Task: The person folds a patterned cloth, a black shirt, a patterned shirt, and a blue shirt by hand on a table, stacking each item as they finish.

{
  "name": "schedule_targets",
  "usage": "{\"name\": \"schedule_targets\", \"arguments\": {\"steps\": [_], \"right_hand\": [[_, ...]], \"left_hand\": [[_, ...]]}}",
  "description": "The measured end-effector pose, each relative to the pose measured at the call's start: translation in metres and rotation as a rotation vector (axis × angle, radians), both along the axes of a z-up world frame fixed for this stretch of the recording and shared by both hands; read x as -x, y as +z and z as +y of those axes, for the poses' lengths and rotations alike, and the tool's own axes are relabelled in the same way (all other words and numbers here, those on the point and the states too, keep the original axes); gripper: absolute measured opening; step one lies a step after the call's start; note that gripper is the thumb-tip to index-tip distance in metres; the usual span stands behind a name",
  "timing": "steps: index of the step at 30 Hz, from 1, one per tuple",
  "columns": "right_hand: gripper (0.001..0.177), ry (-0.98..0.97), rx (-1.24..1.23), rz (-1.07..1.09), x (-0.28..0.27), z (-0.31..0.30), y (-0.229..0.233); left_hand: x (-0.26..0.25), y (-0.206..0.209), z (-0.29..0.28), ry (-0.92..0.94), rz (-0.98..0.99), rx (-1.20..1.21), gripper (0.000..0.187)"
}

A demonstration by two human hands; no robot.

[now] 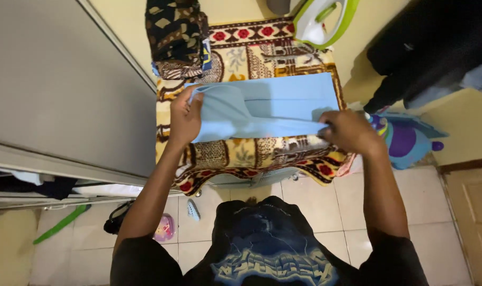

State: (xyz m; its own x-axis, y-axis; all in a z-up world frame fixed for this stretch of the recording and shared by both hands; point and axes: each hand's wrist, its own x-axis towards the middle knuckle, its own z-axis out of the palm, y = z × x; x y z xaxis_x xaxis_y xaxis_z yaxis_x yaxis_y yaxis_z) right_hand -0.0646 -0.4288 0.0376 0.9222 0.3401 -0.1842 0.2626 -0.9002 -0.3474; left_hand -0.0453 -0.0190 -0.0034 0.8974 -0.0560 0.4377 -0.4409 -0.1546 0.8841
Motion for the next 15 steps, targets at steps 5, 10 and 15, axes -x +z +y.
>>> {"name": "schedule_targets", "arguments": {"steps": [5, 10, 15], "right_hand": [[0.025, -0.053, -0.235, -0.085, -0.026, -0.044, -0.012], [0.021, -0.224, -0.546, -0.004, -0.043, -0.032, -0.015], [0.022, -0.281, -0.579, -0.143, -0.062, -0.042, -0.064]], "left_hand": [[-0.014, -0.008, 0.001, 0.044, 0.065, 0.013, 0.029], [-0.031, -0.011, 0.013, 0.215, 0.167, -0.129, 0.027], [-0.043, -0.045, 0.030, 0.235, 0.246, -0.244, 0.033]]}}
